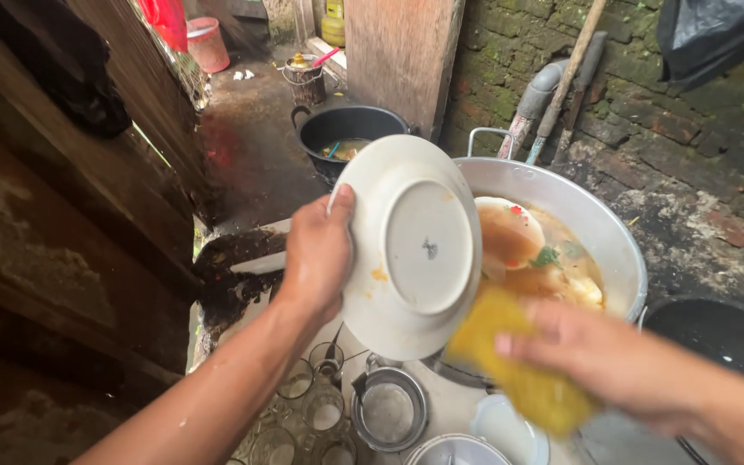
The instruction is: Washing various dirty dishes including plates, bowls, and glasses using a sponge and water in a semi-outdoor environment.
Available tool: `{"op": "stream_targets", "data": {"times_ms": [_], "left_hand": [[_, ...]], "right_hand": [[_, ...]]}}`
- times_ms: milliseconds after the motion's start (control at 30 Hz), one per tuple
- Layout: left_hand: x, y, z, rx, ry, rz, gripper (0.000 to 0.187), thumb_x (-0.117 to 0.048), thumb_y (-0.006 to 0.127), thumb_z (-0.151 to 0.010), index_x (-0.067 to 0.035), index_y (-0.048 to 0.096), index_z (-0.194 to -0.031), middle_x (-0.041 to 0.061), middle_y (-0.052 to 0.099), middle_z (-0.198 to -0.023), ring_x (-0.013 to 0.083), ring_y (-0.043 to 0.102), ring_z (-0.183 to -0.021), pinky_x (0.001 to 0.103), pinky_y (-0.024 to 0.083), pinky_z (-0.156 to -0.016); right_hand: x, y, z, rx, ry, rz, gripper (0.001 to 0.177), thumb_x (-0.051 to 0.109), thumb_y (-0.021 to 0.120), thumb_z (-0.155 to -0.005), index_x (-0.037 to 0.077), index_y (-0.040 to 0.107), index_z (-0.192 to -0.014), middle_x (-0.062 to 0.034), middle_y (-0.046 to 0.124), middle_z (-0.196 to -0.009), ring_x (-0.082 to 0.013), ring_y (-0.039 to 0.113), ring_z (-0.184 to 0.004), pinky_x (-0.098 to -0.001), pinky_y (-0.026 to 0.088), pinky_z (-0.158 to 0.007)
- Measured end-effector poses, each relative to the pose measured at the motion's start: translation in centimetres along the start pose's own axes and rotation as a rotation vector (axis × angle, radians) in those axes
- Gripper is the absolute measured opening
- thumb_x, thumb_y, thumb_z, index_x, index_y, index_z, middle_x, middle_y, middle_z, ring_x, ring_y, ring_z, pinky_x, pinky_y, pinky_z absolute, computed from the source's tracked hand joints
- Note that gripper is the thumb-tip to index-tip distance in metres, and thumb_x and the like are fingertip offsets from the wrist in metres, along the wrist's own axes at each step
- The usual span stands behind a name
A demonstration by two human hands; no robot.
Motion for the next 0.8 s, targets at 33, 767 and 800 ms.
{"op": "stream_targets", "data": {"times_ms": [33, 767, 800], "left_hand": [[0.3, 0.4, 0.1, 0.007, -0.025, 0.011, 0.042, -0.03, 0.048, -0.104, 0.005, 0.071, -0.107, 0.011, 0.076, -0.09, 0.0141, 0.065, -0.073, 0.033, 0.055, -0.073], [3.4, 5.7, 1.6, 0.142, -0.089, 0.085, 0.047, -0.032, 0.043, -0.106, 0.005, 0.071, -0.106, 0.01, 0.074, -0.092, 0.0153, 0.065, -0.081, 0.032, 0.053, -0.077], [3.5, 5.6, 1.5, 0.138, -0.112, 0.083, 0.048, -0.033, 0.042, -0.107, 0.006, 0.07, -0.105, 0.012, 0.073, -0.091, 0.0169, 0.064, -0.079, 0.034, 0.053, -0.076]], "right_hand": [[1.1, -0.7, 0.0, -0.074, -0.113, -0.072, 0.044, 0.036, 0.07, -0.096, 0.015, 0.061, -0.134, -0.0047, 0.07, -0.116, -0.0134, 0.07, -0.099, -0.0343, 0.061, -0.084], [6.7, -1.0, -12.5, -1.041, -0.752, 0.503, 0.047, 0.022, 0.05, -0.11, -0.009, 0.049, -0.145, -0.0317, 0.039, -0.154, -0.0443, 0.04, -0.141, -0.0489, 0.032, -0.116], [6.7, 0.9, -11.5, -0.946, -0.799, 0.45, 0.045, 0.018, 0.047, -0.107, -0.007, 0.05, -0.144, -0.0269, 0.047, -0.15, -0.0401, 0.046, -0.141, -0.0464, 0.036, -0.118]]}}
Point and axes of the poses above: each hand's wrist, its own z-axis away from the middle knuckle, its own y-axis out of the palm, x = y × z, the point moved 2 cm from there along -z, towards the middle knuckle
